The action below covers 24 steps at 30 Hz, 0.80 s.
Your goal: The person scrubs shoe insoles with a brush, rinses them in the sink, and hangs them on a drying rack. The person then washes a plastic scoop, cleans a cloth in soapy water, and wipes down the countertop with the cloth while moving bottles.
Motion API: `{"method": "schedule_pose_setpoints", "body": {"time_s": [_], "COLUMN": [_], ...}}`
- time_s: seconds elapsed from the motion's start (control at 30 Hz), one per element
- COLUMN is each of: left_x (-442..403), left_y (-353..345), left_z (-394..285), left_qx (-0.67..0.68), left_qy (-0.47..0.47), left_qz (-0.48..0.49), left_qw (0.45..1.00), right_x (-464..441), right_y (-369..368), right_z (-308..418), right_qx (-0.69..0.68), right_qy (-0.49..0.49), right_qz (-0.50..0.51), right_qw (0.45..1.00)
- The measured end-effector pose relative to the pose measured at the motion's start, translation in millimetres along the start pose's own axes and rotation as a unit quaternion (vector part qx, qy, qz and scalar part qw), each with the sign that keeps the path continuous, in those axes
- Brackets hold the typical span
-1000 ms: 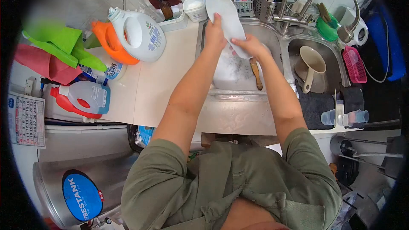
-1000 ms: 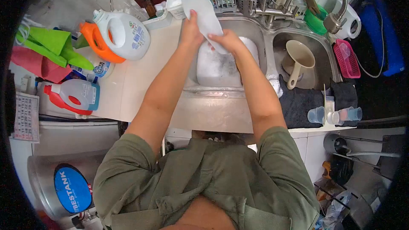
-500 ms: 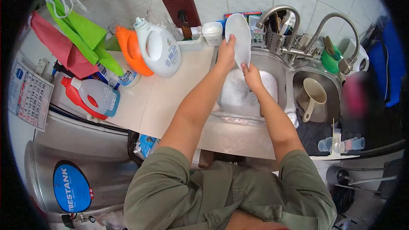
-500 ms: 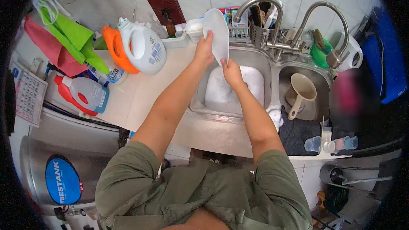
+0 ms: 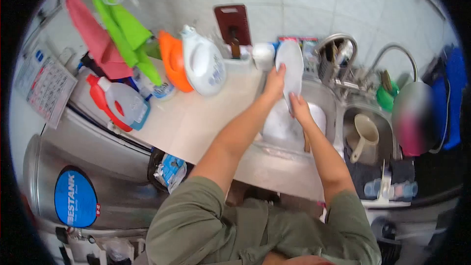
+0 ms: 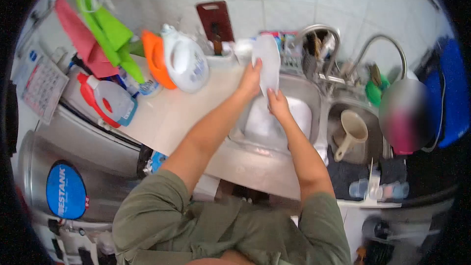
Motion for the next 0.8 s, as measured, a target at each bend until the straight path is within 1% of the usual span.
{"method": "schedule_pose_setpoints", "body": {"time_s": [0.03,0.07,0.1,0.13,0.17,0.2,0.23,0.27,0.3,0.33,0.37,0.4,0.43,0.47,0.5,0.53,0.57,0.6,0.63,0.67,0.7,0.73,0.77,0.8], "left_x": [4.5,0.1,-10.9,-21.5,-7.4,2.3,9.0,7.6,11.3,13.8,8.0,7.8,6.7,3.2,2.3,2.8,6.7,-0.1,3.3,7.4,12.0,18.4,26.1,35.8], "left_y": [10.4,13.1,23.5,33.7,17.7,6.3,-4.7,-2.8,-9.5,-15.7,-13.6,-9.5,-4.2,-13.9,-26.1,-32.9,-40.7,-44.9,-51.1,-58.0,-64.8,-70.3,-74.2,-70.8], "left_z": [0.4,10.5,30.5,49.9,34.9,8.6,-8.3,-19.3,-23.3,-27.3,-40.5,-78.2,-118.3,-165.3,-215.3,-266.1,-311.0,-345.5,-386.3,-420.4,-451.9,-486.1,-515.1,-554.2], "left_qx": [-0.027,0.021,0.027,0.033,0.071,0.057,0.043,0.039,0.009,-0.021,-0.023,-0.226,-0.420,-0.489,-0.548,-0.563,-0.575,-0.575,-0.561,-0.581,-0.595,-0.586,-0.577,-0.554], "left_qy": [-0.018,-0.006,-0.014,-0.023,0.059,0.037,0.022,0.009,0.041,0.075,0.068,0.021,-0.027,-0.142,-0.257,-0.296,-0.329,-0.341,-0.380,-0.418,-0.455,-0.497,-0.534,-0.579], "left_qz": [-0.018,0.000,-0.019,-0.038,0.010,0.052,0.098,0.100,0.144,0.188,0.191,0.224,0.244,0.265,0.282,0.286,0.290,0.293,0.283,0.280,0.272,0.254,0.238,0.172], "left_qw": [0.999,1.000,0.999,0.998,0.996,0.996,0.994,0.994,0.989,0.979,0.979,0.948,0.874,0.819,0.744,0.717,0.691,0.684,0.679,0.640,0.604,0.587,0.571,0.572], "right_x": [-2.7,8.7,7.5,2.6,8.3,22.1,16.7,10.6,13.7,17.4,24.8,35.1,22.2,33.0,48.5,54.8,49.5,39.9,31.4,31.0,35.4,37.9,24.9,20.9], "right_y": [-2.4,6.3,7.8,5.6,9.7,22.3,22.3,27.7,30.2,30.0,42.2,52.7,31.3,31.0,35.0,37.4,40.4,29.4,14.4,9.0,15.9,23.9,14.8,16.4], "right_z": [-4.1,23.6,36.0,49.6,76.5,98.4,108.1,119.2,134.1,140.9,148.3,154.1,133.3,130.1,136.6,146.6,138.5,118.4,111.3,122.4,137.7,142.6,134.4,136.3], "right_qx": [0.015,-0.015,0.013,-0.038,-0.038,-0.036,-0.038,-0.031,-0.025,-0.029,0.056,0.139,0.312,0.307,0.316,0.323,0.320,0.374,0.420,0.412,0.391,0.372,0.409,0.404], "right_qy": [-0.033,0.027,0.050,0.109,0.077,0.034,0.051,0.096,0.138,0.147,0.166,0.179,0.169,0.171,0.172,0.178,0.181,0.187,0.195,0.200,0.174,0.143,0.160,0.159], "right_qz": [0.051,0.034,0.043,0.072,0.062,0.044,0.048,0.042,0.034,0.033,-0.062,-0.156,-0.104,-0.107,-0.137,-0.170,-0.177,-0.115,-0.058,-0.068,-0.113,-0.151,-0.104,-0.107], "right_qw": [0.998,0.999,0.998,0.991,0.994,0.998,0.997,0.994,0.990,0.988,0.983,0.961,0.929,0.930,0.923,0.914,0.913,0.901,0.884,0.886,0.897,0.905,0.893,0.894]}}
Point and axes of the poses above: each hand's wrist, its own x-axis away from the middle knuckle, its own y-axis out of the back of the hand, z = x × y, the point moved 10 cm from there along -x, towards the middle knuckle, and after that the axes turned 13 degrees about -y, right-handed, at the moved point
